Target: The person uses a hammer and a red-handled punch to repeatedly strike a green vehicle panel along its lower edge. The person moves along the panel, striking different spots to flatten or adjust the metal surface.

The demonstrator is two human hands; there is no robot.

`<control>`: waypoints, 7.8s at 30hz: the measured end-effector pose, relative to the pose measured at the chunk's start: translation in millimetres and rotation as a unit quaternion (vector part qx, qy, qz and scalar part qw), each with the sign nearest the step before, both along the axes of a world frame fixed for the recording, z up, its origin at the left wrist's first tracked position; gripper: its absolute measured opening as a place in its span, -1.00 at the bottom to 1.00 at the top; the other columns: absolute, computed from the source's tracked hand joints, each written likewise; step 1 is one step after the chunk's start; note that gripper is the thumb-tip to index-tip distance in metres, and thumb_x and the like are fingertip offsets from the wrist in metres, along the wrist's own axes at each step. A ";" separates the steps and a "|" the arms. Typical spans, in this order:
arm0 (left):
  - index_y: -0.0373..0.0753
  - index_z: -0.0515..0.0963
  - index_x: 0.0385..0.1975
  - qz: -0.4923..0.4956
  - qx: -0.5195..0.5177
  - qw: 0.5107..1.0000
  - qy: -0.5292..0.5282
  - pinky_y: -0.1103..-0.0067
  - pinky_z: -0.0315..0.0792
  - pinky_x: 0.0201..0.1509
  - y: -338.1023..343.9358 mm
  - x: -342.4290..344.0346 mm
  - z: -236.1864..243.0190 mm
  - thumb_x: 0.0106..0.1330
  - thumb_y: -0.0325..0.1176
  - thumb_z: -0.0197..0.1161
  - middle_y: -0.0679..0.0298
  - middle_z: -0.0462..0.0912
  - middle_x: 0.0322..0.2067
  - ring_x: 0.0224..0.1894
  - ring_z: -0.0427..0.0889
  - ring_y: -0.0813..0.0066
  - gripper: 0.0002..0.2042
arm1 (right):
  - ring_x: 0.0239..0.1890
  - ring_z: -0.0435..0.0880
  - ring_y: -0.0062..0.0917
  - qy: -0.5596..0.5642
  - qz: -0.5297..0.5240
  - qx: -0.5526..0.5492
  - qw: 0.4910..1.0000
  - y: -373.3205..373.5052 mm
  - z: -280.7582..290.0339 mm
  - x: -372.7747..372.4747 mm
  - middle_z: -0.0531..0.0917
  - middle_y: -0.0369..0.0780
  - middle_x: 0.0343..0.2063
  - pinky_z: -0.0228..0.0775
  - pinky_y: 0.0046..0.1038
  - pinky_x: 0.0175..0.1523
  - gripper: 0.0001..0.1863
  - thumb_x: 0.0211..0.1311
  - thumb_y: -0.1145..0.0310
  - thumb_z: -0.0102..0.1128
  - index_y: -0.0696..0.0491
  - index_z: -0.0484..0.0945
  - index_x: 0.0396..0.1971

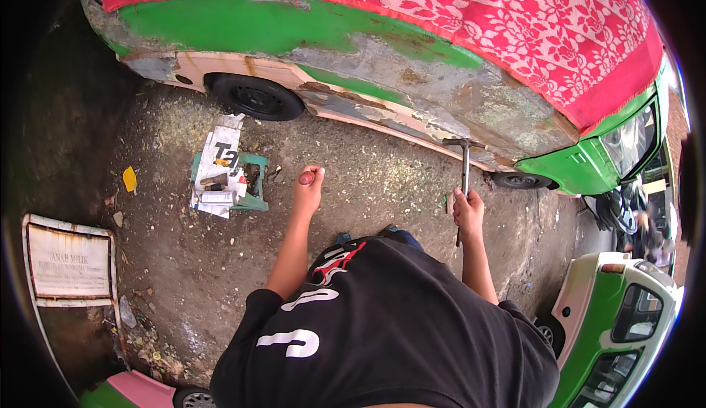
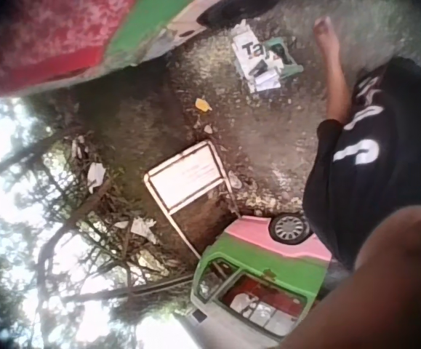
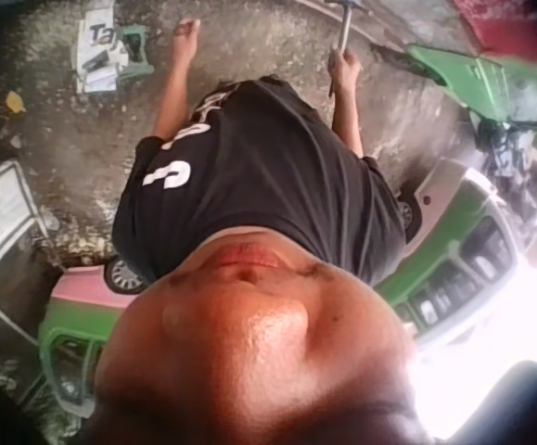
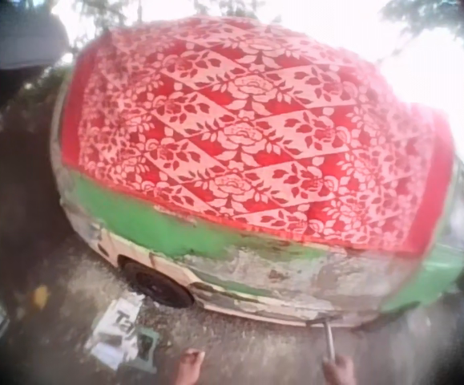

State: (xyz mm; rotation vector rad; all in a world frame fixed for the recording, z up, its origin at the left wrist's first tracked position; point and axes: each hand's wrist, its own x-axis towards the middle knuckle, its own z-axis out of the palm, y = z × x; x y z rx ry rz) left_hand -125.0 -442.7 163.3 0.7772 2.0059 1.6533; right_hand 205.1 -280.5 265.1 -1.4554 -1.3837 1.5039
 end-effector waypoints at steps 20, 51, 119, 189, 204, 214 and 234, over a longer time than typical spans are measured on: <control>-0.31 0.56 -0.16 -0.004 0.035 0.998 -0.061 0.60 0.44 0.03 44.7 0.7 -24.6 0.32 -0.51 0.19 0.26 0.65 -0.16 -0.10 0.60 0.52 -0.86 | -0.78 0.20 -0.83 -0.028 0.009 -0.006 1.000 63.1 -28.3 45.9 0.31 -0.49 -0.76 -0.03 -0.68 -0.71 -0.75 0.35 0.22 0.15 0.01 0.41 -0.48; -0.26 0.58 -0.24 -0.132 0.056 0.986 0.088 0.48 0.47 0.05 149.3 -135.5 -54.2 0.19 -0.61 0.21 0.10 0.60 -0.02 0.02 0.61 0.22 -0.83 | -0.60 0.31 -0.71 -0.160 0.048 0.063 0.984 116.4 -51.5 -98.4 0.44 -0.38 -0.65 0.14 -0.54 -0.50 -0.71 0.31 0.20 0.19 0.17 0.55 -0.32; -0.18 0.42 -0.21 -0.331 -0.040 0.930 0.153 0.39 0.48 -0.08 234.2 -222.8 -115.7 0.01 -0.68 0.17 0.21 0.50 0.07 -0.07 0.58 0.11 -0.66 | -0.55 0.62 -0.19 -0.248 0.154 0.133 0.947 42.5 -89.1 -258.5 0.58 -0.05 -0.63 0.40 -0.28 -0.41 -0.70 0.35 0.21 0.12 0.16 0.57 -0.17; -0.28 0.43 -0.32 -0.283 0.059 0.946 0.146 0.52 0.43 -0.16 246.2 -217.2 -109.6 -0.03 -0.69 0.12 0.22 0.50 -0.26 -0.28 0.51 0.29 -0.75 | -0.68 0.38 -0.53 -0.171 0.127 0.167 0.963 34.4 -105.4 -261.8 0.45 -0.17 -0.72 0.23 -0.43 -0.52 -0.76 0.33 0.30 0.14 0.21 0.57 -0.29; -0.25 0.49 -0.30 -0.292 0.055 0.941 0.159 0.48 0.46 -0.08 248.8 -223.5 -108.6 -0.01 -0.67 0.15 0.22 0.56 -0.15 -0.14 0.58 0.24 -0.75 | -0.51 0.63 -0.11 -0.203 0.165 0.165 0.951 35.6 -98.6 -277.2 0.61 -0.04 -0.57 0.42 -0.25 -0.39 -0.70 0.32 0.18 0.13 0.12 0.59 -0.21; -0.30 0.50 -0.35 -0.274 0.051 0.947 0.160 0.49 0.46 -0.11 263.8 -229.2 -104.4 0.07 -0.65 0.17 0.17 0.60 -0.20 -0.18 0.61 0.22 -0.84 | -0.49 0.63 -0.06 -0.297 0.218 0.212 0.905 69.6 -112.7 -292.6 0.63 -0.02 -0.52 0.44 -0.12 -0.42 -0.73 0.33 0.15 0.10 0.06 0.55 -0.27; -0.29 0.49 -0.34 -0.297 0.046 0.947 0.113 0.52 0.43 -0.19 268.7 -216.4 -120.7 -0.02 -0.66 0.18 0.23 0.55 -0.27 -0.28 0.55 0.30 -0.78 | -0.57 0.60 -0.09 -0.272 0.198 0.221 0.915 49.9 -110.6 -299.1 0.57 -0.06 -0.65 0.38 -0.20 -0.45 -0.79 0.33 0.24 0.12 0.08 0.52 -0.24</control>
